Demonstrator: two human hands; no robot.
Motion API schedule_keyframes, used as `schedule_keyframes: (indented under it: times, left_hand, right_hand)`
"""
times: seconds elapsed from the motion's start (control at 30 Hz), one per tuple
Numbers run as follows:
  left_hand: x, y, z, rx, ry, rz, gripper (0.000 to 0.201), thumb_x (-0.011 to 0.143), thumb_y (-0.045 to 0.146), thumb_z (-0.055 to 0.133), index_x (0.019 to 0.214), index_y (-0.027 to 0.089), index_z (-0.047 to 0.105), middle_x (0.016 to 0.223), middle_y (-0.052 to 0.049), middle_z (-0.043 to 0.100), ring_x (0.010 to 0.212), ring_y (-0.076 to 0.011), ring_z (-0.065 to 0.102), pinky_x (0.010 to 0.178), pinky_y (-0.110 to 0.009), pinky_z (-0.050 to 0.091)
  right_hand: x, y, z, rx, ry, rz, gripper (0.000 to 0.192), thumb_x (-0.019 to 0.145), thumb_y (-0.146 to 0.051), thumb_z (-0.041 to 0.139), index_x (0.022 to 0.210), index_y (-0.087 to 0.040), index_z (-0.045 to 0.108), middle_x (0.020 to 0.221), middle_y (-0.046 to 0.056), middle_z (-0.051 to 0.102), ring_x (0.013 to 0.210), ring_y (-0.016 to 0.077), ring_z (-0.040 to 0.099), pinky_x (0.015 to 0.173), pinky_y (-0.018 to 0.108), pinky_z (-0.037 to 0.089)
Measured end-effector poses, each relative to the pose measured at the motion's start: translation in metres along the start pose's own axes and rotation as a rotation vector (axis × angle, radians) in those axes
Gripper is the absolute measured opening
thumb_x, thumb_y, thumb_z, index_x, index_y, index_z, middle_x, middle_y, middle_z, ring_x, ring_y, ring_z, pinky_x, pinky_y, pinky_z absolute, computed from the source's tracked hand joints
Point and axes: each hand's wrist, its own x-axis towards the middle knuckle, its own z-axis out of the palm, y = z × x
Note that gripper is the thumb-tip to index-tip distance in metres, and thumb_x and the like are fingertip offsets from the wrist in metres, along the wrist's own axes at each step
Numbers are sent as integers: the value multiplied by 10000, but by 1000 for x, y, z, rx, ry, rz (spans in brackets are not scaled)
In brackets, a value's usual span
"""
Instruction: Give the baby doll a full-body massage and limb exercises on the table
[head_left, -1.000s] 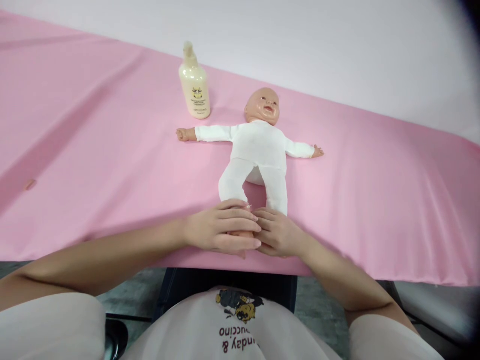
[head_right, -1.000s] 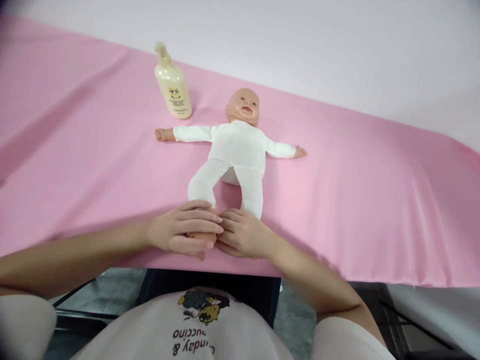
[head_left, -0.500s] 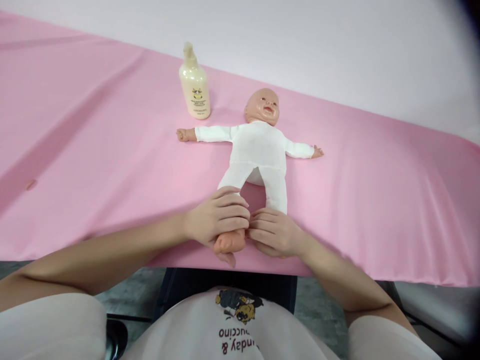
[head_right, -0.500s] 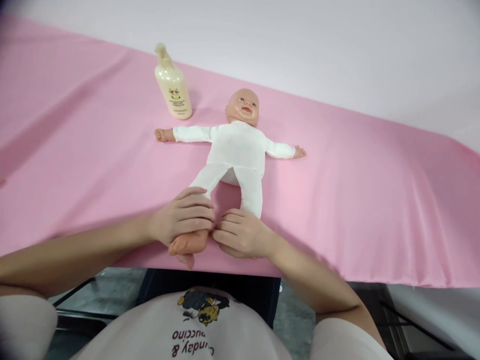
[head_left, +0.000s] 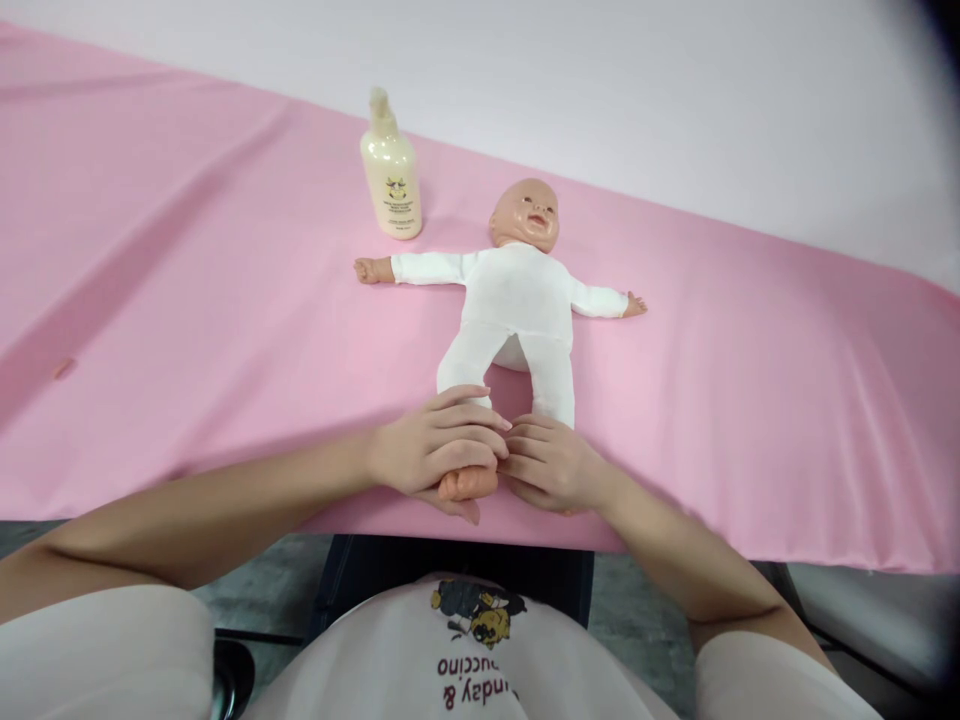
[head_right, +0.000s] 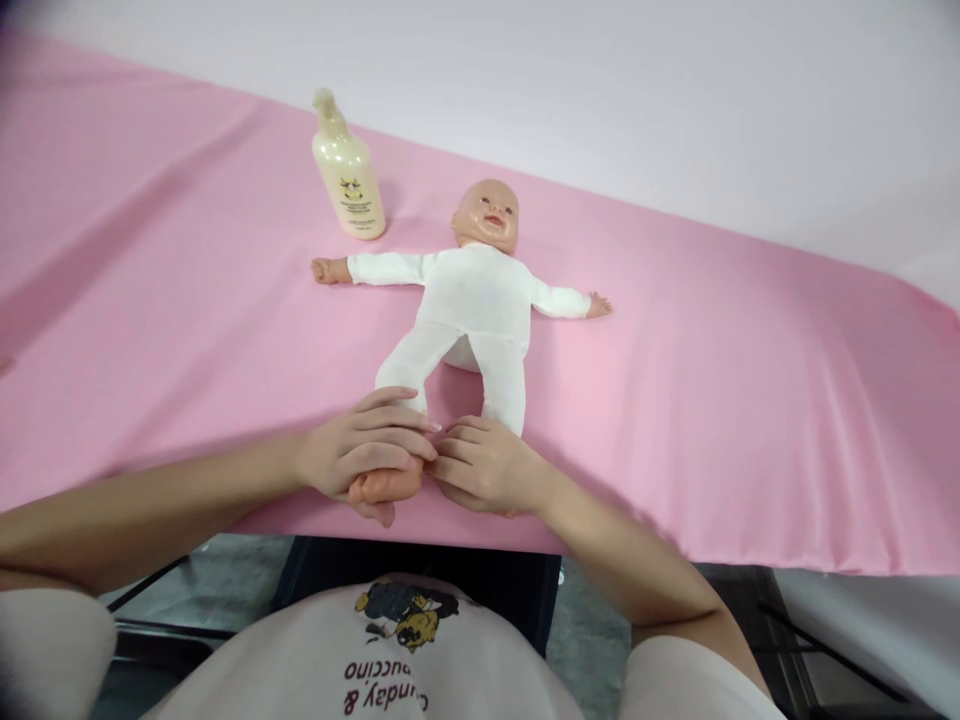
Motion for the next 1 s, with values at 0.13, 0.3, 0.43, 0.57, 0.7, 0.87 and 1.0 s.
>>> schedule_keyframes:
  times: [0.13, 0.3, 0.43, 0.57, 0.7, 0.87, 1.0]
  left_hand:
    - [-1, -2, -2, -46, -30, -10, 454, 852, 633, 599, 1026, 216, 556, 1016, -62, 754, 1055, -220, 694, 1086, -467, 456]
    - [-1, -2, -1, -72, -16, 5, 487, 873, 651, 550, 1039, 194, 563, 999, -89, 745, 1051, -237, 686, 1075, -477, 458]
    - [1, 0, 2, -54, -22, -19, 499, 870, 632, 571, 1081, 179, 559, 999, -99, 736, 1067, -236, 665, 1076, -472, 456]
    - [2, 4, 4, -21, -23, -32, 521, 855, 578, 631, 1154, 159, 549, 1044, -120, 726, 1099, -243, 647, 1075, -478, 458]
    - [2, 3, 4, -5, -8, -41, 511, 847, 499, 681, 1190, 145, 547, 1063, -124, 719, 1114, -236, 635, 1082, -468, 457]
    - [1, 0, 4, 70, -33, -39, 215, 922, 307, 617, 1121, 226, 606, 1076, -51, 721, 1094, -166, 630, 1110, -417, 437]
    - [1, 0, 4, 46, -31, -46, 315, 844, 410, 703, 1081, 221, 615, 1027, -48, 729, 1079, -184, 628, 1103, -421, 441]
  right_hand:
    - [1, 0, 0, 4, -5, 6, 103, 925, -174, 563, 998, -143, 627, 869, 65, 704, 866, 177, 649, 830, 354, 575]
    - [0, 0, 1, 19, -31, 7, 102, 923, -177, 560, 990, -146, 631, 875, 66, 702, 875, 176, 638, 827, 349, 565]
    - [-2, 0, 3, 19, -47, 7, 93, 933, -229, 564, 942, -165, 631, 855, 60, 690, 898, 177, 629, 844, 352, 553]
    - [-4, 1, 4, -11, -14, 17, 122, 931, -295, 597, 898, -182, 629, 821, 46, 682, 868, 176, 630, 842, 355, 548]
    - [-5, 3, 4, -21, 34, 19, 156, 929, -333, 599, 877, -188, 623, 803, 39, 686, 795, 171, 628, 786, 345, 554]
    - [-6, 4, 2, -35, 19, 35, 153, 928, -341, 595, 893, -193, 609, 788, 40, 680, 782, 175, 630, 790, 356, 546]
    - [-8, 4, 1, -2, 14, 24, 178, 930, -358, 599, 916, -180, 613, 811, 53, 684, 801, 177, 629, 807, 364, 541]
